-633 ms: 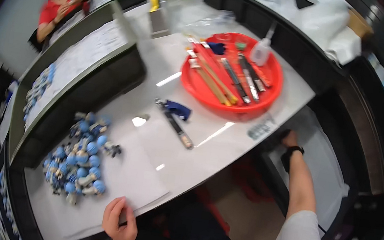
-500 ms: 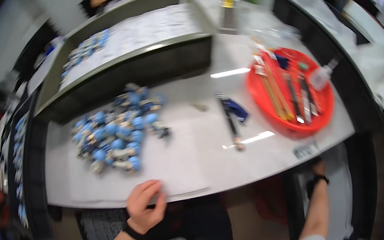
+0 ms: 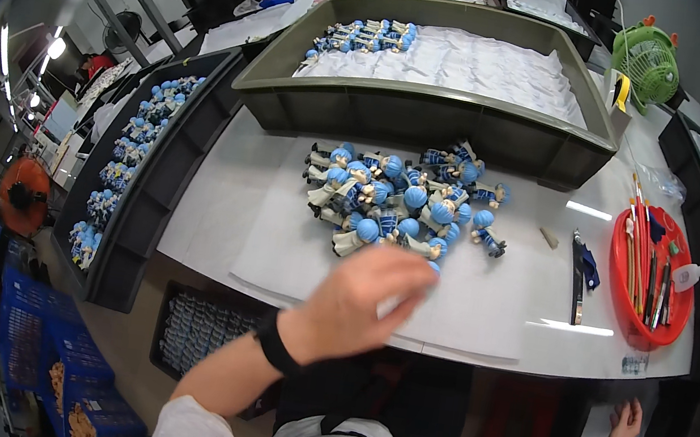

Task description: The person lines a tray with white paper, then picks up small blue and white figurines from a bin and assembles them by hand. The person repeatedly picks up figurines, attaches parts, and places them on the table.

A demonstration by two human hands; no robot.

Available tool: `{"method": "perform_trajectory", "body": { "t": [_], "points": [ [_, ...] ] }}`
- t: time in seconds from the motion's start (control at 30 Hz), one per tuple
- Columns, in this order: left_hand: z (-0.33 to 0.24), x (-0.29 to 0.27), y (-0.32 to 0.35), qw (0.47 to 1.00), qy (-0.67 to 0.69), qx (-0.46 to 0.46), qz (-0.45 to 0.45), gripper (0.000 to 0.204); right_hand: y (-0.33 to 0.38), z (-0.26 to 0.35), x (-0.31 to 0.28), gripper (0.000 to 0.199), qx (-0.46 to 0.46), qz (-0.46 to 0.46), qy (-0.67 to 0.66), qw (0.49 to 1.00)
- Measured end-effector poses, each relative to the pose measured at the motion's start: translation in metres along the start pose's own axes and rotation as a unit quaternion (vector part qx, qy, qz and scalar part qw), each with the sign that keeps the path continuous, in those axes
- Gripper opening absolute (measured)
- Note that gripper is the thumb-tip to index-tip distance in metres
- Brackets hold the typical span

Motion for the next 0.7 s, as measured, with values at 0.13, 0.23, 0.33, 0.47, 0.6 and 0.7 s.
{"method": "perform_trajectory", "body": {
  "t": [0.13,0.23,0.33,0.47,0.6,0.7],
  "points": [
    [0.065,-0.036,-0.032,0.994,-0.099,-0.035,0.011,0.021,0.086,0.09,0.055,0.028,-0.012,0.037,-0.092,0.995],
    [0.107,-0.039,-0.041,0.984,-0.163,-0.066,0.033,0.022,0.128,0.127,0.104,0.025,-0.038,0.125,-0.149,0.98],
    [0.137,-0.031,-0.038,0.969,-0.214,-0.1,0.075,0.024,0.172,0.163,0.155,0.018,-0.066,0.218,-0.148,0.962],
    [0.149,-0.027,-0.037,0.974,-0.175,-0.126,0.067,0.025,0.224,0.194,0.21,0.017,-0.045,0.312,-0.178,0.932],
    [0.138,-0.042,-0.036,0.986,-0.052,-0.156,-0.003,0.029,0.266,0.219,0.252,0.018,-0.04,0.382,-0.214,0.898],
    [0.118,-0.056,-0.024,0.966,0.156,-0.19,-0.084,0.031,0.294,0.233,0.277,0.018,-0.027,0.429,-0.249,0.868]
  ]
}}
Point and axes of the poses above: each hand's wrist, its own y-axis away from the middle knuckle, its own x-axis out of the palm, z = x × y, the point moved 9 cm from there along -y, towards the middle knuckle, and after that the axes turned 3 degrees about -y, right-handed, at the moved point
